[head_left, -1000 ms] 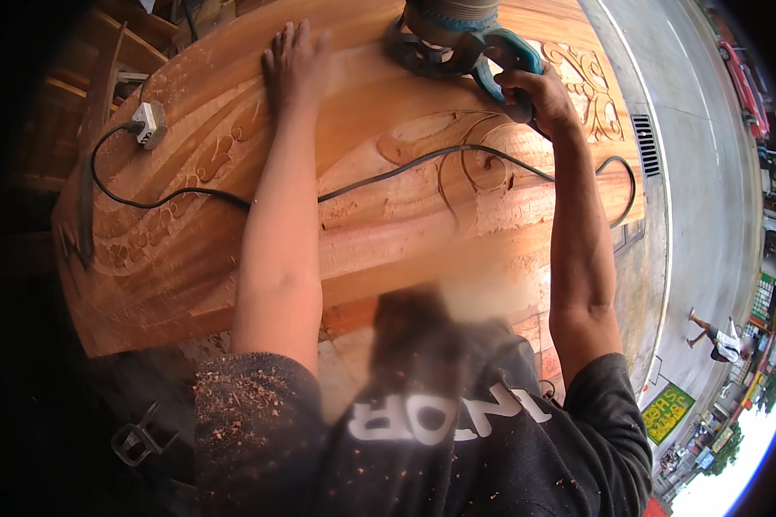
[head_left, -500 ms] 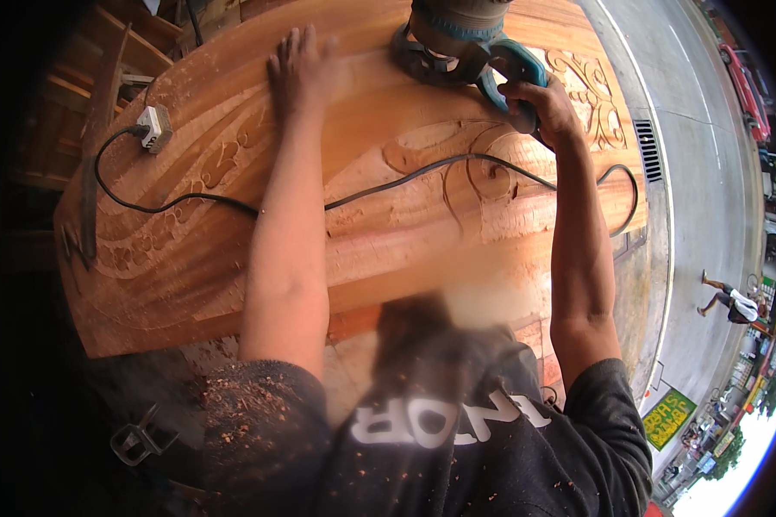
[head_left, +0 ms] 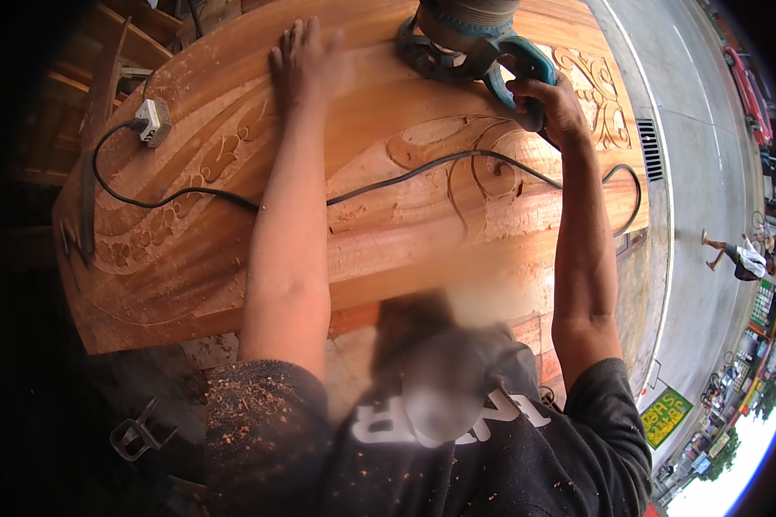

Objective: The person uses a wood router to carve a decorative design into a large wooden door. They guide the router along pre-sketched lines by hand, periodically adjusting the tool and clearing wood shavings.

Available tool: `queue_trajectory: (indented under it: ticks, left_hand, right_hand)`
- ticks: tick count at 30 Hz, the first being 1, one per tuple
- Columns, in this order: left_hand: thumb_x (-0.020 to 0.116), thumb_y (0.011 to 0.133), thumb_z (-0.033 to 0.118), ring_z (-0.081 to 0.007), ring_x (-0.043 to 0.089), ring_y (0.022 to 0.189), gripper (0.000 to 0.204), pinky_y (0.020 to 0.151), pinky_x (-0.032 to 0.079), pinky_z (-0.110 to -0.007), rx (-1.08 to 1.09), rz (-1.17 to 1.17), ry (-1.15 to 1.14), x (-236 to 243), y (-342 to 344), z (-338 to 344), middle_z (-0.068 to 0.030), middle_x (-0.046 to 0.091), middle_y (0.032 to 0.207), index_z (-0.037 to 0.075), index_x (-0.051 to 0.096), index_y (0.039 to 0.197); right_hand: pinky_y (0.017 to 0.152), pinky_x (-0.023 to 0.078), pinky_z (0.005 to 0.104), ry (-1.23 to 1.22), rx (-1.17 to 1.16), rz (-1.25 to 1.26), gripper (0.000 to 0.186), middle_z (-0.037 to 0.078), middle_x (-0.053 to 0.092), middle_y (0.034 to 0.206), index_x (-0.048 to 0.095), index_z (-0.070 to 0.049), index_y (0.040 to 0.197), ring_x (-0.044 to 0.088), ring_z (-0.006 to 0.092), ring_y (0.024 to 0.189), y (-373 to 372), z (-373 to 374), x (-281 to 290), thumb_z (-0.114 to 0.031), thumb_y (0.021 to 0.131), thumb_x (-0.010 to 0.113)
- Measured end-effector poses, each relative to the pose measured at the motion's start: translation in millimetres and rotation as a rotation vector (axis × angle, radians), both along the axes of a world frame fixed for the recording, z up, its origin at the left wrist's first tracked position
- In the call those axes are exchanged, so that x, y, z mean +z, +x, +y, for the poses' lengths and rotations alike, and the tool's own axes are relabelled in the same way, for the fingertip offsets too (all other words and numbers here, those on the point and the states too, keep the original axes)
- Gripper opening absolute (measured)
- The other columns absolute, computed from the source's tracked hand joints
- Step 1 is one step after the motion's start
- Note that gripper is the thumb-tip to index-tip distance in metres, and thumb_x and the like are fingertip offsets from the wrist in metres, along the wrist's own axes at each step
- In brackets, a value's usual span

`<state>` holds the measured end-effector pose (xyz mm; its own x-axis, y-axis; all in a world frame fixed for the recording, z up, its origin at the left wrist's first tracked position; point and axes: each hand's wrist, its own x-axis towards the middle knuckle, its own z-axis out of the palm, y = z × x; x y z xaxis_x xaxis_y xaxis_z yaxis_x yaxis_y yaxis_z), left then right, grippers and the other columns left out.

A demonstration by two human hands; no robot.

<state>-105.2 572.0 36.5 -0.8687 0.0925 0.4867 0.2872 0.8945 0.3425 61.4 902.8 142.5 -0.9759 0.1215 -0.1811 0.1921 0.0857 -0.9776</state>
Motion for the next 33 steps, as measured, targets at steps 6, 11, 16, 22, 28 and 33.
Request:
queue_trajectory:
  ticks: [6, 11, 16, 22, 28, 33]
  left_hand:
    - [0.044, 0.104, 0.057, -0.035, 0.037, 0.149, 0.067, 0.123, 0.023, -0.055, 0.016, 0.013, 0.003, 2.0, -1.7, 0.6, -0.0145, 0.043, 0.16, 0.015, 0.045, 0.156]
    - [0.042, 0.107, 0.048, -0.0333, 0.039, 0.148, 0.059, 0.121, 0.026, -0.055, 0.001, 0.019, 0.019, 6.5, 1.3, -4.5, -0.0142, 0.046, 0.158, 0.013, 0.047, 0.154]
    - [0.038, 0.109, 0.037, -0.0314, 0.041, 0.146, 0.051, 0.12, 0.028, -0.053, -0.069, 0.036, 0.05, 15.4, 5.5, -3.1, -0.0145, 0.049, 0.156, 0.01, 0.049, 0.152]
    - [0.037, 0.109, 0.032, -0.0322, 0.044, 0.143, 0.049, 0.118, 0.03, -0.05, -0.177, -0.01, 0.291, 17.9, 4.6, -10.3, -0.0162, 0.052, 0.153, 0.006, 0.051, 0.149]
    - [0.036, 0.109, 0.032, -0.0382, 0.043, 0.143, 0.049, 0.118, 0.029, -0.053, -0.203, -0.015, 0.145, 7.5, 1.9, -19.2, -0.0166, 0.051, 0.153, 0.009, 0.051, 0.15]
    - [0.034, 0.109, 0.043, -0.0408, 0.027, 0.153, 0.058, 0.124, 0.02, -0.054, -0.124, -0.201, -0.213, 11.8, 5.3, -8.7, -0.0124, 0.032, 0.167, 0.016, 0.037, 0.16]
  right_hand:
    - [0.062, 0.045, 0.0278, 0.03, -0.019, -0.042, 0.044, 0.002, 0.062, 0.078, 0.071, -0.002, 0.119, 0.058, 0.0119, 0.068, 4.0, -0.9, 7.9, -0.018, 0.079, 0.081]
    - [0.073, 0.05, 0.0285, -0.013, 0.0, 0.036, 0.065, 0.005, 0.066, 0.1, 0.061, -0.004, 0.132, 0.062, 0.0142, 0.082, 6.1, -5.7, 11.6, -0.027, 0.078, 0.09]
    - [0.095, 0.052, 0.034, 0.113, -0.089, 0.172, 0.076, 0.01, 0.064, 0.121, 0.053, -0.005, 0.143, 0.061, 0.0221, 0.111, 23.0, 2.2, 15.1, -0.033, 0.082, 0.089]
    - [0.096, 0.048, 0.0331, 0.195, -0.447, 0.498, 0.057, 0.007, 0.061, 0.115, 0.051, -0.003, 0.144, 0.06, 0.0167, 0.106, 84.7, -2.0, 16.2, -0.029, 0.097, 0.072]
    - [0.097, 0.049, 0.0421, 0.427, -0.557, 0.498, 0.079, 0.015, 0.059, 0.125, 0.049, 0.0, 0.144, 0.06, 0.0258, 0.112, 220.3, -55.6, 7.8, -0.055, 0.093, 0.071]
    - [0.096, 0.051, 0.0455, 0.71, -0.437, 0.345, 0.072, 0.021, 0.063, 0.123, 0.056, 0.0, 0.137, 0.062, 0.033, 0.112, 329.9, -133.3, 4.3, -0.055, 0.092, 0.07]
